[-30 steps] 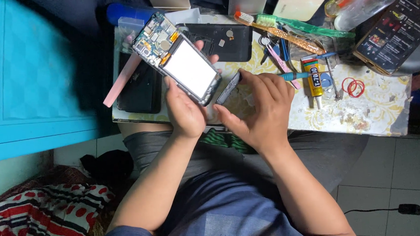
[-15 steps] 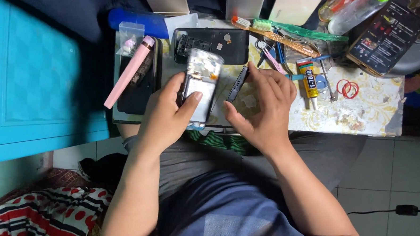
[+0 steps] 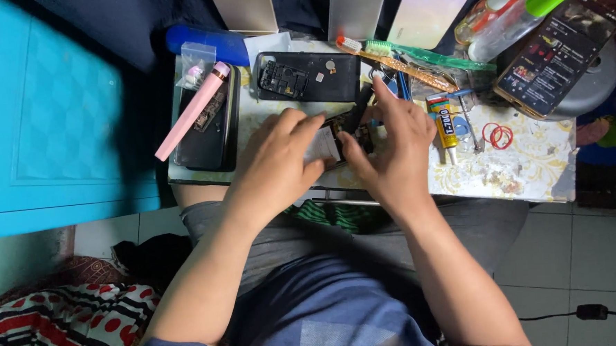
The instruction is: The person disassembles a smartphone on a cluttered table, using a screwdriver to remove screws and a plastic tool to pry open the casing. They remove the battery and other internal components, placing them on the table.
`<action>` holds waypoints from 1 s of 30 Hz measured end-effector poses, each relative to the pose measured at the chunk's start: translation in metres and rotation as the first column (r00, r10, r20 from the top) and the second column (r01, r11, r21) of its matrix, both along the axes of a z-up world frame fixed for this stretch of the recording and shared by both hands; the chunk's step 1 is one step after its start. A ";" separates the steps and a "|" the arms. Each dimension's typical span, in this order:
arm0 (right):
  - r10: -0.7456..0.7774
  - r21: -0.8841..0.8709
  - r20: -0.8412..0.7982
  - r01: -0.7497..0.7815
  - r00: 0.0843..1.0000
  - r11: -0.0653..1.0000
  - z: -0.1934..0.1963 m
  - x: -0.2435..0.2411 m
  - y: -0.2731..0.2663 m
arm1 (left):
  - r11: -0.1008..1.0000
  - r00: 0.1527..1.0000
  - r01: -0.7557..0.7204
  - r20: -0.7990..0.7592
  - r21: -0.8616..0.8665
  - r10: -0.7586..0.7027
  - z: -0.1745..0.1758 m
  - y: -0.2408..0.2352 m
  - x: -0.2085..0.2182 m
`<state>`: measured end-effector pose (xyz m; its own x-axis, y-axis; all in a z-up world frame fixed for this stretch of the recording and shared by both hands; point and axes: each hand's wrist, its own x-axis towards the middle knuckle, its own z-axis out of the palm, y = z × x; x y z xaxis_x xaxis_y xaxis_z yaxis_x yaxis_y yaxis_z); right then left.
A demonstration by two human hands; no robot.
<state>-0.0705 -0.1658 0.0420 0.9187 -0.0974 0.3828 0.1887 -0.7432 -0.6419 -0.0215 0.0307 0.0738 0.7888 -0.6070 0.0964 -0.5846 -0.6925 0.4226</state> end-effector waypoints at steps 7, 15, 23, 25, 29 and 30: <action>0.206 0.073 0.067 -0.210 0.976 0.975 0.024 0.058 -0.018 | 0.999 0.983 -0.002 0.186 0.034 -0.005 -0.011 -0.004 0.001; 0.387 -0.410 0.326 -0.239 0.863 0.880 0.018 0.084 -0.027 | 0.995 0.972 -0.004 0.235 -0.102 0.028 -0.015 0.002 0.004; 0.341 -0.378 0.411 -0.183 0.845 0.907 0.008 0.083 -0.028 | 0.837 0.947 0.082 0.305 -0.541 0.104 -0.038 -0.019 0.061; 0.329 -0.369 0.416 -0.173 0.848 0.913 0.008 0.084 -0.028 | 0.819 0.943 0.117 0.321 -0.562 0.086 -0.036 -0.024 0.070; 0.300 -0.336 0.426 -0.158 0.853 0.928 0.006 0.086 -0.029 | 0.852 0.877 0.174 0.471 -0.494 0.095 -0.022 -0.026 0.072; 0.292 -0.330 0.426 -0.154 0.856 0.931 0.005 0.086 -0.029 | 0.867 0.873 0.174 0.481 -0.467 0.084 -0.019 -0.025 0.070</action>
